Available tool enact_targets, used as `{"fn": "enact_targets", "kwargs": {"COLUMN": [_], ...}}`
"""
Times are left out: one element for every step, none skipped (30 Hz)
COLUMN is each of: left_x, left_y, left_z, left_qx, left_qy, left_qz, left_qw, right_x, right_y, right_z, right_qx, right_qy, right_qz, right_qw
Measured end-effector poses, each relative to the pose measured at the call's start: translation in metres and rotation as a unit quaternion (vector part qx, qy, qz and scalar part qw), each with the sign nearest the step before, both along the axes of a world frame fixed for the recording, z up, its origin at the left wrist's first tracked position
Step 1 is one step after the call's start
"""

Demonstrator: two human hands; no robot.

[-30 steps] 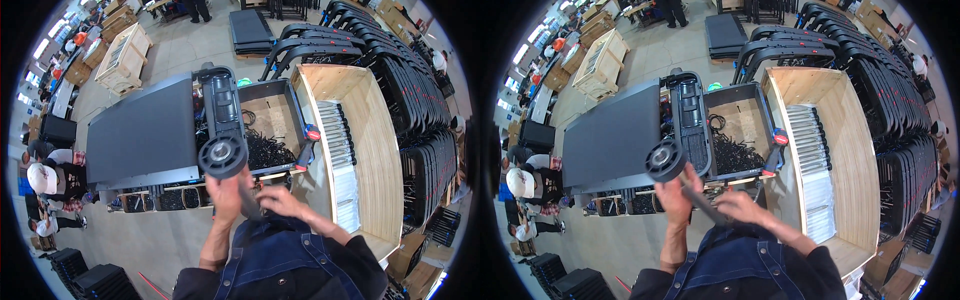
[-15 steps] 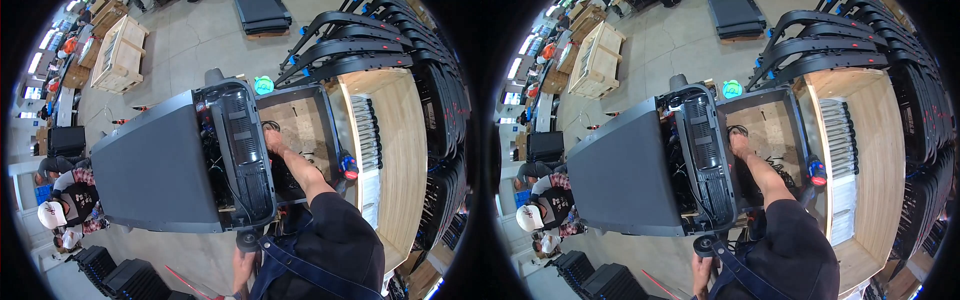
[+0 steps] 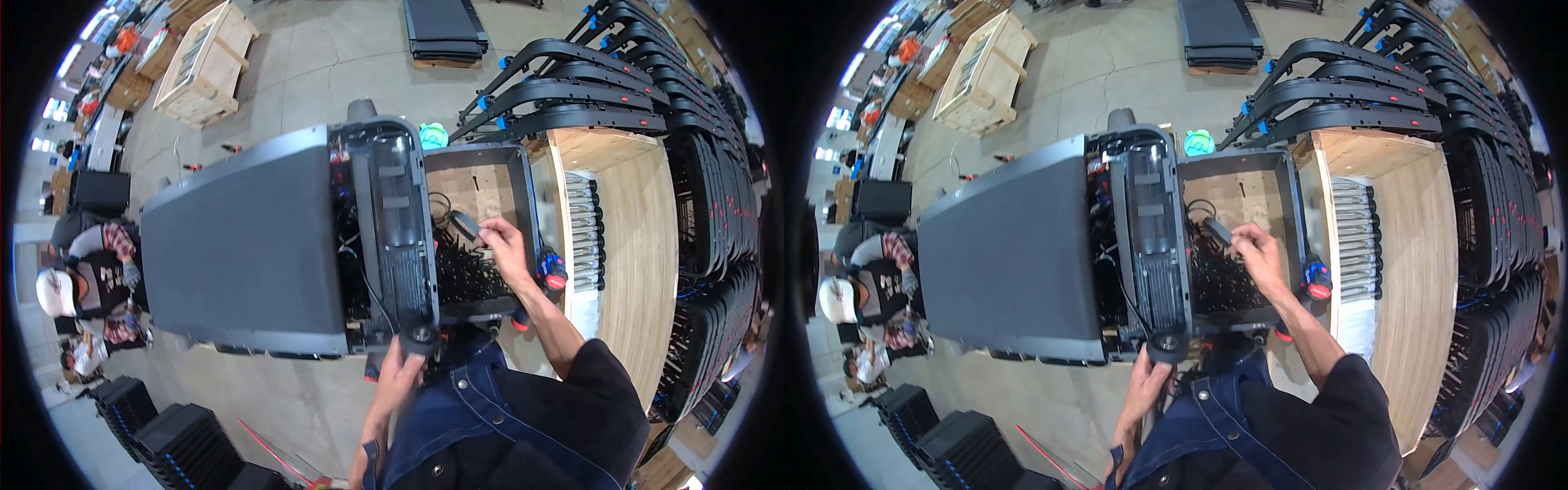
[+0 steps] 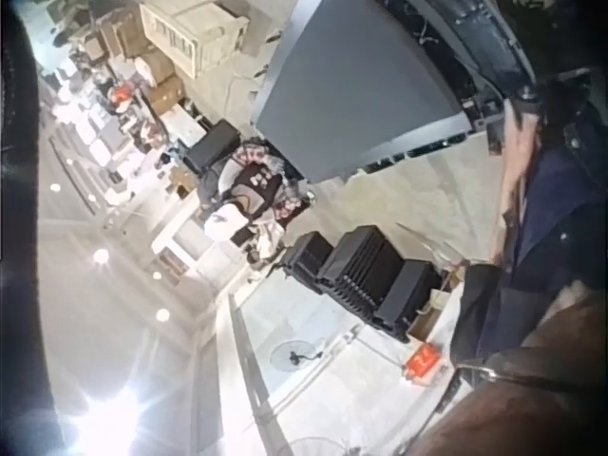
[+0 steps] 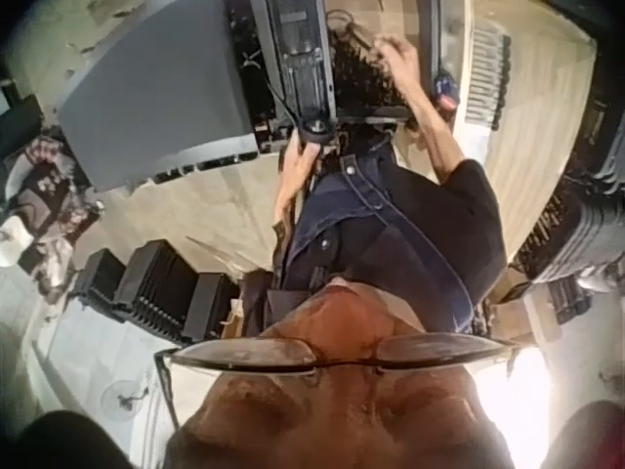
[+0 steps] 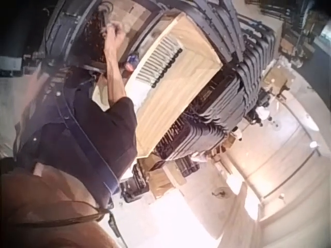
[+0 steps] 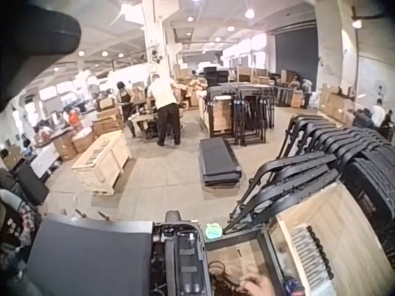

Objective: Assembling components of a treadmill using power tools in a factory setting.

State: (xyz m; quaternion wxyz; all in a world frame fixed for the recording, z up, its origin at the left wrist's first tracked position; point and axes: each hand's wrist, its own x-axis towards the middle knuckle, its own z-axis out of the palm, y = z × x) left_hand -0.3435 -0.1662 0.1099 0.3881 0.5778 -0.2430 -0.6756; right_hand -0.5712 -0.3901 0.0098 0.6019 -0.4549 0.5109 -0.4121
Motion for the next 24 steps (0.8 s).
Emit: {"fn": "enact_targets", "kwargs": {"left_x": [0.001,0.0,-0.002,-0.005,-0.006,-0.007,-0.007,-0.007,-0.008,-0.011,-0.014,-0.014,-0.015,-0.017,-0.014,-0.015,-0.011,-0.009,-0.002,-0.002,-0.012,-0.009,-0.004,-0.002], "left_y": [-0.003,-0.009,-0.011,-0.013,-0.012,-0.009,-0.006,0.0,0.005,0.01,0.015,0.023,0.028,0.035,0.044,0.053,0.064,0.071,0.079,0.077,0.079,0.078,0.078,0.077], "left_z": [-0.001,0.0,0.003,0.003,0.002,0.003,0.006,0.004,0.002,0.0,-0.005,-0.005,-0.004,-0.011,-0.016,-0.025,-0.03,-0.033,-0.033,-0.027,-0.026,-0.012,-0.002,-0.005], "left_qx": [0.002,-0.014,-0.028,-0.037,-0.048,-0.075,-0.067,-0.073,-0.079,-0.085,-0.07,-0.072,-0.073,-0.07,-0.066,-0.093,-0.12,-0.121,-0.089,-0.058,-0.076,-0.063,-0.047,-0.054], "left_qy": [0.001,0.015,0.028,0.036,0.043,0.051,0.064,0.064,0.065,0.061,0.075,0.063,0.054,0.051,0.042,0.039,0.033,0.045,0.06,0.069,0.025,0.044,0.062,0.051], "left_qz": [-0.026,-0.045,-0.062,-0.072,-0.085,-0.084,-0.099,-0.102,-0.108,-0.112,-0.121,-0.122,-0.13,-0.13,-0.126,-0.106,-0.075,-0.117,-0.116,-0.11,-0.035,-0.074,-0.106,-0.12], "left_qw": [1.0,0.999,0.997,0.996,0.994,0.992,0.991,0.99,0.989,0.988,0.987,0.988,0.987,0.988,0.989,0.989,0.989,0.985,0.987,0.99,0.996,0.994,0.991,0.99], "right_x": [-0.006,-0.008,-0.009,-0.008,-0.006,-0.004,-0.005,-0.005,-0.004,-0.007,-0.009,-0.01,-0.007,-0.002,0.01,0.016,0.03,0.035,0.036,0.035,0.032,0.03,0.028,0.028], "right_y": [0.016,0.035,0.055,0.073,0.088,0.103,0.115,0.125,0.134,0.144,0.154,0.164,0.172,0.184,0.197,0.205,0.217,0.227,0.239,0.25,0.258,0.264,0.27,0.276], "right_z": [0.031,0.059,0.077,0.091,0.103,0.112,0.122,0.125,0.126,0.126,0.128,0.124,0.125,0.123,0.133,0.13,0.136,0.128,0.125,0.125,0.121,0.119,0.113,0.107], "right_qx": [0.008,0.031,0.039,0.049,0.057,0.067,0.095,0.089,0.082,0.068,0.078,0.085,0.041,0.021,-0.01,-0.121,-0.283,-0.298,-0.281,-0.297,-0.31,-0.311,-0.219,-0.125], "right_qy": [-0.061,-0.092,-0.087,-0.083,-0.081,-0.044,-0.025,-0.031,-0.037,-0.04,-0.056,-0.068,-0.031,-0.059,-0.045,0.064,0.114,0.095,0.101,0.15,0.197,0.197,0.188,0.173], "right_qz": [0.029,0.039,0.046,0.087,0.126,0.16,0.185,0.199,0.21,0.21,0.21,0.203,0.209,0.193,0.171,0.219,0.178,0.173,0.161,0.14,0.124,0.113,0.114,0.12], "right_qw": [0.998,0.994,0.994,0.992,0.987,0.984,0.978,0.975,0.974,0.975,0.973,0.973,0.976,0.979,0.984,0.966,0.936,0.934,0.941,0.932,0.922,0.923,0.951,0.97]}}
